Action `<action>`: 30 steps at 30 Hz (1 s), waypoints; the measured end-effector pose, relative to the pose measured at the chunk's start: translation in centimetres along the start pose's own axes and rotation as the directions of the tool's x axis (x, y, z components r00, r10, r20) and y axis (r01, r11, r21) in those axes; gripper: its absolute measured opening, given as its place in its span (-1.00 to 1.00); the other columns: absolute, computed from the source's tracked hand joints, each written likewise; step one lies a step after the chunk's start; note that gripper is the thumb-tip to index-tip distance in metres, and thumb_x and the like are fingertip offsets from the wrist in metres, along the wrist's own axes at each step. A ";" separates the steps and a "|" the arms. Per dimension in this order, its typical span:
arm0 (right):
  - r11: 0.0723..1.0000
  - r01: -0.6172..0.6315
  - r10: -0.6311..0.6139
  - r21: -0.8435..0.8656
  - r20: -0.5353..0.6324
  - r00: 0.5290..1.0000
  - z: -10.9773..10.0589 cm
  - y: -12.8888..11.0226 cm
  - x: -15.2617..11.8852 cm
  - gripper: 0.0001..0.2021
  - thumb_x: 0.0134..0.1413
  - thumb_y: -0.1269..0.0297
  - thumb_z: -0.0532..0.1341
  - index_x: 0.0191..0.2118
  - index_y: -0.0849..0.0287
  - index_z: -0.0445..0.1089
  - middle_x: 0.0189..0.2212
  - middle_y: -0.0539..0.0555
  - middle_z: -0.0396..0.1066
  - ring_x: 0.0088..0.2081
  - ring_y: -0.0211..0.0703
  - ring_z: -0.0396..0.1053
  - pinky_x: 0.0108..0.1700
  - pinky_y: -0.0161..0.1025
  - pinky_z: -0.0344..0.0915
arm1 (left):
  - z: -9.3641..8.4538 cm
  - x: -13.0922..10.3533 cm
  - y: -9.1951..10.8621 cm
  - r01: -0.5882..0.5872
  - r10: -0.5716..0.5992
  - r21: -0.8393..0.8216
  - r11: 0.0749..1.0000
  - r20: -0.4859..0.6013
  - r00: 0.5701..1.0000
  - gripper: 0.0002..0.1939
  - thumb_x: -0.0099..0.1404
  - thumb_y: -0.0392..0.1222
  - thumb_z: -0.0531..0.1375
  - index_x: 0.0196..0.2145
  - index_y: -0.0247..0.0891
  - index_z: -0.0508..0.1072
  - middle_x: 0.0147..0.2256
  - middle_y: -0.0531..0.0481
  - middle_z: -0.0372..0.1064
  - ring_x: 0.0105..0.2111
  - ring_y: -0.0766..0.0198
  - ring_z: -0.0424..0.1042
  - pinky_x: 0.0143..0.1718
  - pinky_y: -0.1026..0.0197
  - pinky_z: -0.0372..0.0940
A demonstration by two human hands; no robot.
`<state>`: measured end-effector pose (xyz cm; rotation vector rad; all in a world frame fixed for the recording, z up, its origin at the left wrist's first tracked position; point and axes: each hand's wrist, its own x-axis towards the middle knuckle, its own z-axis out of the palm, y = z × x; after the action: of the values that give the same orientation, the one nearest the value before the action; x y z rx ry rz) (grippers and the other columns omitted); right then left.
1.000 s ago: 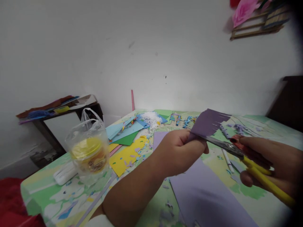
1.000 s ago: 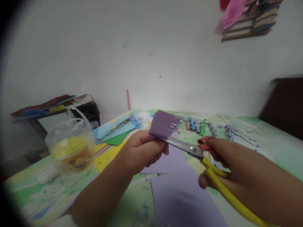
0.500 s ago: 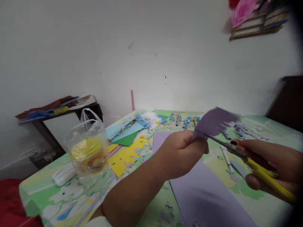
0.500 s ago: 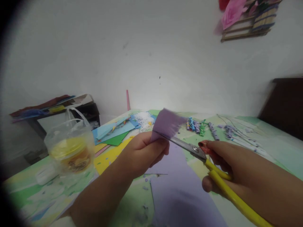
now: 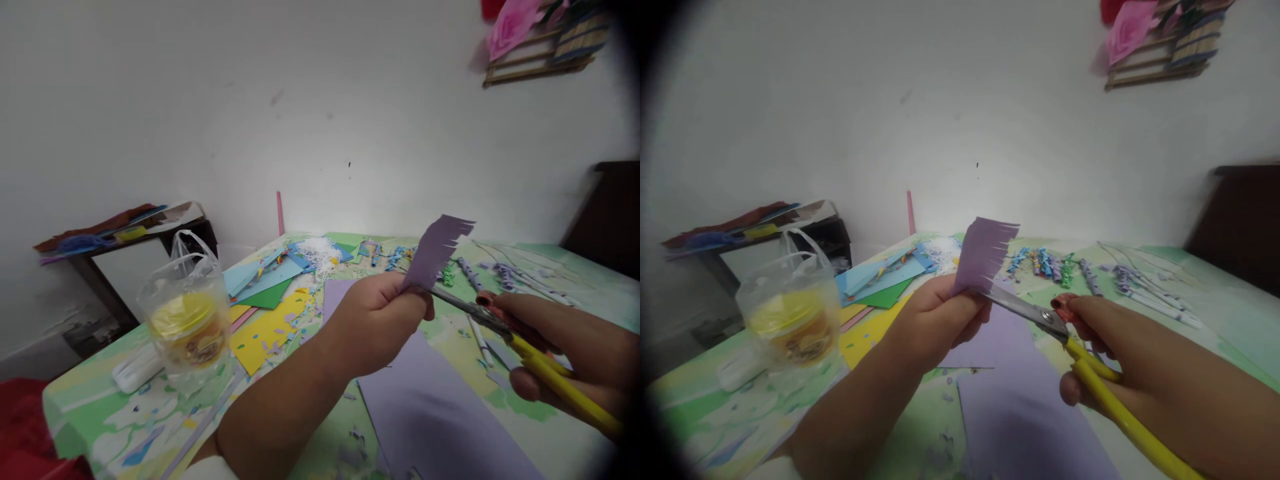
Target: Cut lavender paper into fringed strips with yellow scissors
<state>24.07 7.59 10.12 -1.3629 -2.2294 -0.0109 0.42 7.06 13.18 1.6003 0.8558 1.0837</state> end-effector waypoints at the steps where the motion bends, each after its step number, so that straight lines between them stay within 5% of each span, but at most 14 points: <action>1: 1.000 0.005 -0.005 0.000 0.032 0.999 0.0 0.0 0.0 -0.59 -0.12 -0.19 0.13 -0.21 -0.06 0.27 -0.48 -0.04 0.31 -0.47 -0.05 0.26 -0.46 -0.16 0.27 | 0.0 0.0 0.0 -0.005 0.005 0.011 1.000 0.005 1.000 -0.82 0.11 -0.21 0.03 -0.61 -0.24 0.25 -0.73 0.20 0.00 -0.72 0.49 -0.04 -0.69 0.34 -0.10; 4: 1.000 0.015 -0.016 0.006 0.123 0.992 0.1 0.1 -0.1 -0.59 -0.04 -0.18 0.07 -0.16 -0.03 0.24 -0.42 0.00 0.34 -0.42 -0.01 0.29 -0.41 -0.12 0.27 | 0.1 0.0 0.0 -0.024 0.024 0.031 0.999 0.011 1.000 -0.81 0.13 -0.22 0.03 -0.61 -0.25 0.24 -0.71 0.19 -0.01 -0.69 0.48 -0.03 -0.65 0.34 -0.07; 19: 0.988 0.072 -0.053 -0.136 0.134 0.990 -0.1 -0.5 0.4 -0.79 -0.03 0.02 0.10 -0.38 0.03 0.18 -0.57 -0.05 0.17 -0.53 -0.12 0.15 -0.52 -0.23 0.15 | -0.3 -0.4 0.3 0.046 -0.044 -0.032 0.998 0.074 0.996 -0.81 0.12 -0.24 0.03 -0.62 -0.25 0.25 -0.71 0.18 -0.03 -0.70 0.49 -0.02 -0.69 0.35 -0.13; 30: 0.994 0.020 -0.009 -0.103 0.105 0.994 -0.5 -0.1 0.5 -0.74 -0.08 -0.02 0.14 -0.33 0.02 0.22 -0.56 -0.05 0.21 -0.53 -0.11 0.20 -0.52 -0.22 0.20 | -0.4 -0.4 0.5 0.048 -0.047 -0.007 0.999 0.069 0.996 -0.77 0.18 -0.10 0.07 -0.50 -0.26 0.41 -0.75 0.17 0.08 -0.72 0.47 0.06 -0.64 0.34 0.02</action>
<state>24.06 7.82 10.73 -1.4321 -2.3549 -0.0628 -0.09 6.69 13.63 1.5936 0.8377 0.9918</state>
